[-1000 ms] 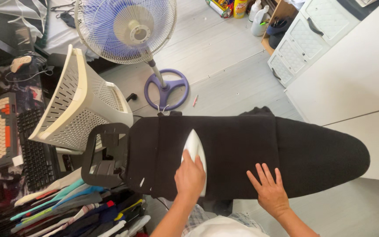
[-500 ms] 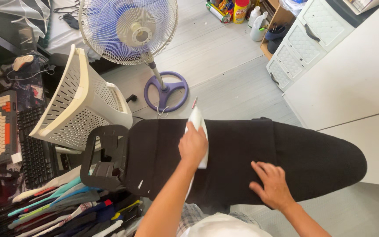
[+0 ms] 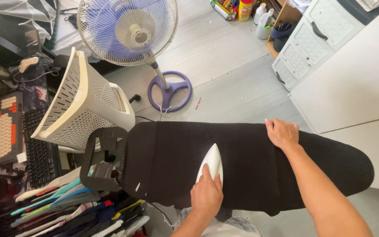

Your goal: The person irons a black t-shirt on an ironing board. They smooth the fabric with one hand while moving the iron with the other, then flip the shirt to iron the other side.

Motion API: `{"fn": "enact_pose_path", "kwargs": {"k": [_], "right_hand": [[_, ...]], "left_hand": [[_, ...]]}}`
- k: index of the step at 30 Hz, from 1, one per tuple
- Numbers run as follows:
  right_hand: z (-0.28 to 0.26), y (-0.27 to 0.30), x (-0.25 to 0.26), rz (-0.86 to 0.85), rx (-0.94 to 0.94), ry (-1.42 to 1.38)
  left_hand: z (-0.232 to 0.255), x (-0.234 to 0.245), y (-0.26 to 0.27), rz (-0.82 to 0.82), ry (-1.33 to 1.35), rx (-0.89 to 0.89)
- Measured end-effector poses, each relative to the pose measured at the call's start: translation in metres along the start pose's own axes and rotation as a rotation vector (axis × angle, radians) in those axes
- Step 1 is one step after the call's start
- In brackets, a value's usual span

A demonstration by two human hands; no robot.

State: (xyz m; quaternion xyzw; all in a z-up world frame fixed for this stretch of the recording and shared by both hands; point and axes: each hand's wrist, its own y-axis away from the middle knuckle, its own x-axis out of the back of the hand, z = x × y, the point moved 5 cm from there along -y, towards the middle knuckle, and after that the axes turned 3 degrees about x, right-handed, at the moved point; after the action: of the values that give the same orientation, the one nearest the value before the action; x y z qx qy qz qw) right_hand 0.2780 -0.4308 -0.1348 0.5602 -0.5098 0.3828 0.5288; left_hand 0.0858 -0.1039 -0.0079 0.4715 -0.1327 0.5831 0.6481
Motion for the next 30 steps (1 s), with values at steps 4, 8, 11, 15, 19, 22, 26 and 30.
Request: {"fn": "enact_pose_path", "kwargs": {"k": [4, 8, 11, 15, 19, 22, 26, 30], "right_hand": [[-0.008, -0.027, 0.007, 0.015, 0.035, -0.005], [-0.013, -0.045, 0.012, -0.001, 0.079, -0.002], [-0.016, -0.040, 0.017, 0.044, 0.076, -0.012], [-0.021, -0.009, 0.018, 0.202, 0.092, -0.093], [-0.031, 0.048, 0.025, 0.538, 0.327, -0.066], [-0.028, 0.092, 0.020, 0.587, 0.340, -0.110], [-0.008, 0.139, 0.002, 0.509, 0.163, -0.376], [0.004, 0.159, -0.007, 0.554, 0.182, -0.455]], "left_hand": [[0.010, 0.004, -0.007, 0.045, 0.042, 0.003], [0.015, 0.001, -0.012, 0.040, 0.066, 0.070], [0.025, 0.008, -0.031, 0.115, 0.097, 0.093], [0.045, 0.020, -0.080, 0.193, 0.120, 0.098], [0.068, 0.040, -0.135, 0.255, 0.147, 0.077], [0.078, 0.050, -0.159, 0.244, 0.133, 0.067], [0.075, 0.045, -0.142, 0.197, 0.111, 0.055], [0.057, 0.011, -0.071, 0.089, 0.103, 0.030]]}}
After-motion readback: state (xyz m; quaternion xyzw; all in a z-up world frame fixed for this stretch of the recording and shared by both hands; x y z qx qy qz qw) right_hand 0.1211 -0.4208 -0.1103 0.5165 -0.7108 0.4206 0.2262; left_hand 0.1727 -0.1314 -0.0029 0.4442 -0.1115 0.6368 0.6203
